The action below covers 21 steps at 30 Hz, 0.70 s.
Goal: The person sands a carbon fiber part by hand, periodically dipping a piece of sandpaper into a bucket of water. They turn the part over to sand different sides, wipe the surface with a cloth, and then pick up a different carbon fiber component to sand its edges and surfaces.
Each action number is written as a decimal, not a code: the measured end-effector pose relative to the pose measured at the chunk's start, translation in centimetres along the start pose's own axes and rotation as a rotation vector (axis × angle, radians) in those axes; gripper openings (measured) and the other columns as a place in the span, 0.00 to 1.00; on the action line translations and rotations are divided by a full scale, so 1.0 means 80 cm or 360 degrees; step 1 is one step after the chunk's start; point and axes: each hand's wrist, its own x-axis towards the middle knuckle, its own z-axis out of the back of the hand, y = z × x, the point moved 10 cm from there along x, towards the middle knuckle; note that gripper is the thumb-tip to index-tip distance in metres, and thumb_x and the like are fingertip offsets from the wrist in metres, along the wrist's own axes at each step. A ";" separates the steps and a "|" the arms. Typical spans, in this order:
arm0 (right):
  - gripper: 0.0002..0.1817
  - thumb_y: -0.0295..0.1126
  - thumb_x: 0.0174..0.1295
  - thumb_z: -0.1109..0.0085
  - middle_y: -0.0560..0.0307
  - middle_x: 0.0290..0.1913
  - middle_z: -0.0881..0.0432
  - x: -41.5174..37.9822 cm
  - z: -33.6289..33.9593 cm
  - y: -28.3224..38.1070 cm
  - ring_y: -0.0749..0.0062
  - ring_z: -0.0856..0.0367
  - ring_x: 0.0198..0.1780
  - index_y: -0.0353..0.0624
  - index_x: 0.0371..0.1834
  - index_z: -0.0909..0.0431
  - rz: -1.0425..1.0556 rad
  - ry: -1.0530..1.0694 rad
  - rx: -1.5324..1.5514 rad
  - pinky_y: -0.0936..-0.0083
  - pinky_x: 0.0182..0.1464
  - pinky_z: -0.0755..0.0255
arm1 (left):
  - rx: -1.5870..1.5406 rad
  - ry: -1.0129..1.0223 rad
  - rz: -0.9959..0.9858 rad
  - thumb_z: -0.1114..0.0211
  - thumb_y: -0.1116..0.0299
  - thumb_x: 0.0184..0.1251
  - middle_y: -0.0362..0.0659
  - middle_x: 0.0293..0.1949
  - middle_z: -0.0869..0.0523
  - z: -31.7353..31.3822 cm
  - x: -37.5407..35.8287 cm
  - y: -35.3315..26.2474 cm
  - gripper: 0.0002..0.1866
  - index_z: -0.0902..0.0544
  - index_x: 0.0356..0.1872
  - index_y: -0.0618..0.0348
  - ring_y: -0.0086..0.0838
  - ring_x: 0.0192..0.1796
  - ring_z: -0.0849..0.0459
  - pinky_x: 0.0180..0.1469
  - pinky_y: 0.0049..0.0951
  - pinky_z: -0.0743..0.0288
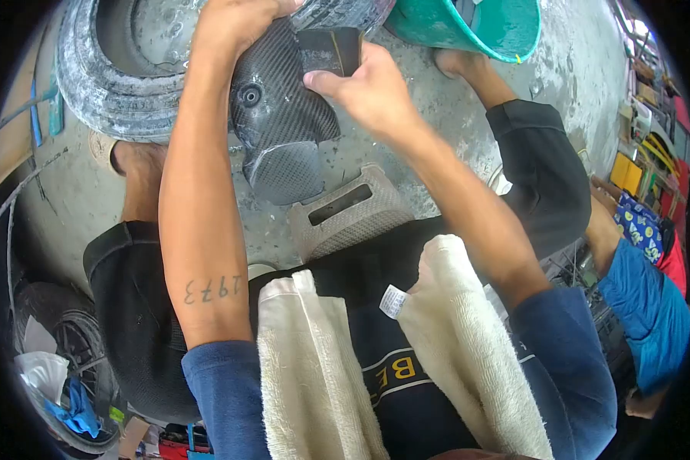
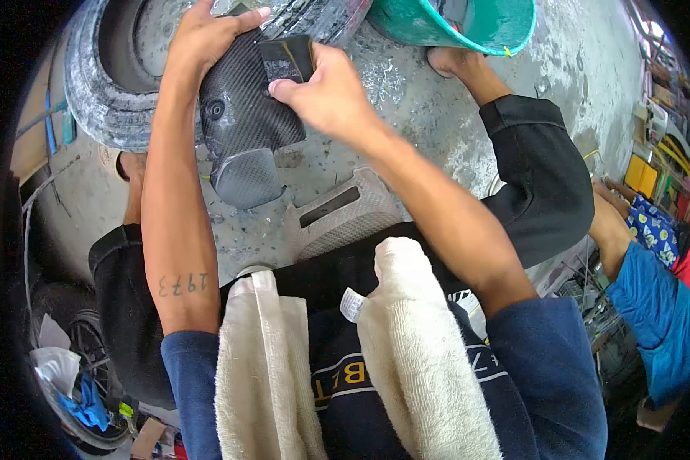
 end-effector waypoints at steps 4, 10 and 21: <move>0.13 0.29 0.49 0.32 0.59 0.25 0.19 -0.010 0.007 0.014 0.75 0.22 0.27 0.33 0.36 0.19 -0.0057 -0.0103 0.0061 0.73 0.33 0.26 | -0.0004 0.0006 -0.0002 0.19 0.53 0.47 0.61 0.53 0.17 0.000 -0.002 -0.003 0.54 0.37 0.69 0.77 0.38 0.50 0.14 0.54 0.29 0.23; 0.12 0.28 0.48 0.33 0.54 0.24 0.20 0.007 0.000 0.014 0.75 0.22 0.27 0.33 0.35 0.20 0.0149 0.0018 -0.0098 0.71 0.33 0.26 | -0.0009 0.0010 0.0007 0.19 0.54 0.47 0.60 0.53 0.17 -0.003 0.001 0.000 0.53 0.37 0.69 0.77 0.38 0.50 0.14 0.54 0.29 0.22; 0.16 0.26 0.55 0.30 0.60 0.36 0.15 0.002 0.016 0.028 0.77 0.19 0.35 0.39 0.48 0.19 0.0131 -0.0200 0.0174 0.78 0.38 0.25 | -0.0079 0.0006 0.0090 0.19 0.55 0.47 0.59 0.54 0.17 -0.008 0.003 0.009 0.52 0.36 0.69 0.77 0.38 0.50 0.14 0.54 0.29 0.22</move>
